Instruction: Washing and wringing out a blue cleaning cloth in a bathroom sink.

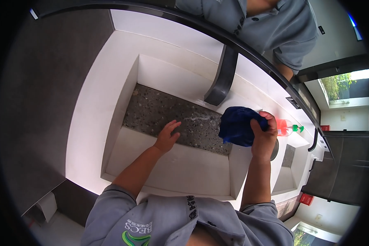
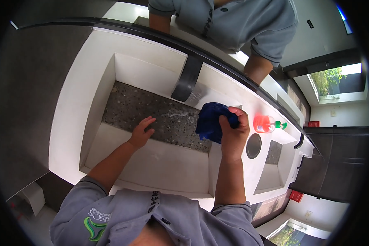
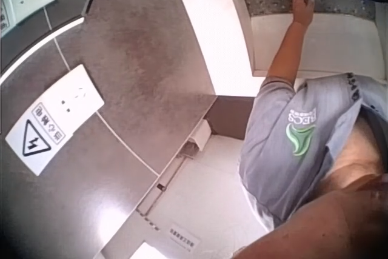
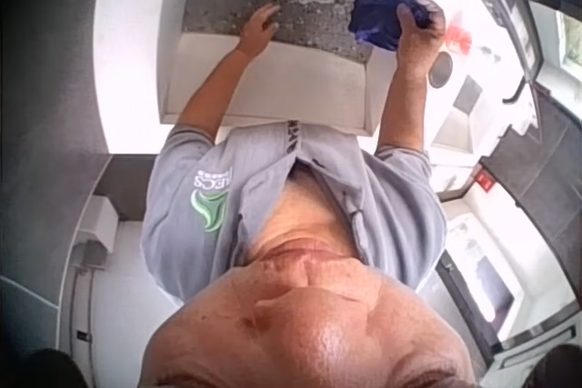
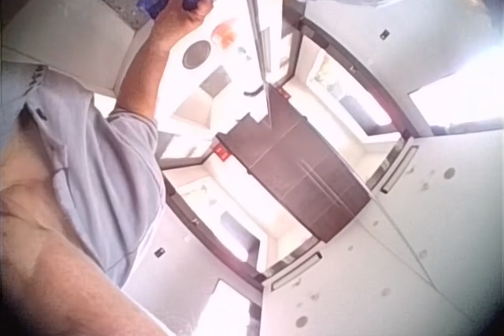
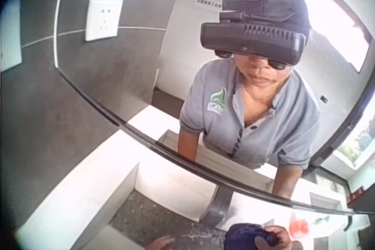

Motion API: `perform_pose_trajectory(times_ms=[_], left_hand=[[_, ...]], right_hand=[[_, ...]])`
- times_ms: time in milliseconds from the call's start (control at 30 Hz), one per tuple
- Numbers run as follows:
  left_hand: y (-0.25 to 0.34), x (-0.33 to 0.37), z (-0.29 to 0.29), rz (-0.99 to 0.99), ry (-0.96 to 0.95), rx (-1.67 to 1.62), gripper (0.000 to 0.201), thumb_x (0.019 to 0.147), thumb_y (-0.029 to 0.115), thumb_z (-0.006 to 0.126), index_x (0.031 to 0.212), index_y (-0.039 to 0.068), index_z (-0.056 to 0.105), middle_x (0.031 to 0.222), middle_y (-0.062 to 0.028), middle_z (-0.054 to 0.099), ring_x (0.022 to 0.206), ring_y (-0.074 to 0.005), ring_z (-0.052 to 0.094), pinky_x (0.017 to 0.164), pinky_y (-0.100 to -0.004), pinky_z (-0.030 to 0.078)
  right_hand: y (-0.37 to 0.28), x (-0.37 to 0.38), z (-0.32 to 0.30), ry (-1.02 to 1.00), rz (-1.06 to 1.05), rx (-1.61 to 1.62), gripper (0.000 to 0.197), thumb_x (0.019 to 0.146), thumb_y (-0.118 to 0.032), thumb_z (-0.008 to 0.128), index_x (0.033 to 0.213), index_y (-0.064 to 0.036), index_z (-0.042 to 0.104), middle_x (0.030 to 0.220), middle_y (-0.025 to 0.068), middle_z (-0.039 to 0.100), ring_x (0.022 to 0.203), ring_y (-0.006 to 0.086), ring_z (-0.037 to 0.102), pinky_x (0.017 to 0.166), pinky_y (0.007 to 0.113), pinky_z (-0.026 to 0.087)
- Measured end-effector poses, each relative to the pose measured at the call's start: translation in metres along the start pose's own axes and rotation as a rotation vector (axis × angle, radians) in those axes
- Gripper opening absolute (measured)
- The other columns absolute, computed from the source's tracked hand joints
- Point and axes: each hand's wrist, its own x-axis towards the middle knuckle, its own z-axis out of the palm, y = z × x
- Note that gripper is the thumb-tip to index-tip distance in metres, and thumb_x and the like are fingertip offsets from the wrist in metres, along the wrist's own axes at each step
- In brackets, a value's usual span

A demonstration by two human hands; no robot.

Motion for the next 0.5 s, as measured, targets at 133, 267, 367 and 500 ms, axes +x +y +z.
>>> perform_pose_trajectory(times_ms=[133,267,367,500], left_hand=[[0.005,-0.002,0.008,-0.066,-0.044,-0.075,0.043,0.080,0.010,0.058,0.122,0.012,0.049,0.131,-0.0148,0.040,0.122,-0.0275,0.038,0.097,-0.0344,0.035],[-0.013,0.005,0.008,0.051,0.002,0.004,0.050,0.079,0.010,0.058,0.127,0.011,0.044,0.134,-0.0155,0.036,0.122,-0.0288,0.038,0.096,-0.0344,0.035],[-0.033,0.010,-0.009,-0.023,0.121,-0.126,0.059,0.078,0.010,0.059,0.133,0.012,0.035,0.137,-0.0167,0.031,0.125,-0.0310,0.033,0.100,-0.0361,0.031],[0.000,0.017,-0.020,0.029,0.013,0.388,0.065,0.080,0.021,0.061,0.136,0.019,0.029,0.141,-0.0146,0.024,0.130,-0.0299,0.022,0.106,-0.0408,0.021]], right_hand=[[0.045,-0.026,0.053,-0.193,-0.202,-0.451,0.028,0.066,-0.001,0.067,0.092,-0.0066,0.060,0.097,0.0108,0.052,0.094,0.0266,0.051,0.086,0.032,0.040],[0.087,-0.064,0.091,-0.502,-0.168,-0.286,0.033,0.067,-0.001,0.067,0.099,-0.0076,0.060,0.107,0.0137,0.049,0.097,0.0288,0.050,0.086,0.033,0.041],[0.096,-0.054,0.093,-0.504,-0.108,-0.249,0.034,0.071,-0.007,0.065,0.104,-0.0084,0.059,0.111,0.0140,0.049,0.102,0.0294,0.050,0.086,0.035,0.042],[0.204,0.000,0.039,-0.151,0.110,-0.567,0.046,0.073,-0.021,0.066,0.113,-0.0022,0.053,0.109,0.0180,0.053,0.103,0.0318,0.050,0.088,0.036,0.041]])
